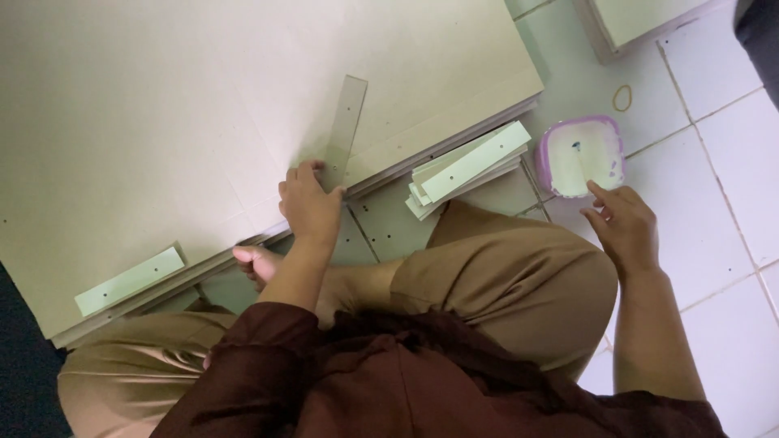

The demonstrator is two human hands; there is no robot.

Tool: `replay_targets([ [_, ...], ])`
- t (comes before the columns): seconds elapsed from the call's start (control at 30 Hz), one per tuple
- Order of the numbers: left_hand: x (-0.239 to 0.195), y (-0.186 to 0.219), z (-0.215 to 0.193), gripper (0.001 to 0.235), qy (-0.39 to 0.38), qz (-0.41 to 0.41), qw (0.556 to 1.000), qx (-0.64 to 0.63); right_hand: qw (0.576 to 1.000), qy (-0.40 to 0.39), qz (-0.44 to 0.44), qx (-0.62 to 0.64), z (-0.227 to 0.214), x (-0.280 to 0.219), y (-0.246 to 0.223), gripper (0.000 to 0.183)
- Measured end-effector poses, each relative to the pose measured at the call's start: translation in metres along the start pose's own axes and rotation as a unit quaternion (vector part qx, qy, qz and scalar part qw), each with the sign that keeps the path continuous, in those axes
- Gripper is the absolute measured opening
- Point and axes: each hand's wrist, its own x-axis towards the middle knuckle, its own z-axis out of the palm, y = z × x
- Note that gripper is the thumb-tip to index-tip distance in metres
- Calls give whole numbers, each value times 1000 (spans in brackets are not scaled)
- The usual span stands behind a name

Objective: The person sits on the floor and attaches small white rectangular pieces to the edge of a large flat board. They use a stick to apply a white substance from a container onto the board before pressing the pieces into place.

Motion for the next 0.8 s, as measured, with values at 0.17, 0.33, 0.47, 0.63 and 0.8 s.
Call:
replay_targets([
  [0.17,1,0,0,39,-6,-16,1000,-14,994,84,-56,45,2,26,-15,23],
  [0.33,-3,4,-2,39,-14,-44,999,-14,987,123,-62,82,1,57,-10,23],
  [0.47,1,2,-5,46,-12,-48,998,42,983,149,-57,90,-22,61,-20,11],
  [0.63,9,-7,-5,43,-43,-47,995,80,990,90,-57,90,-42,31,-41,16],
  [0.8,12,-14,-2,44,-28,-15,997,70,995,-6,-18,98,-49,-5,-48,19],
])
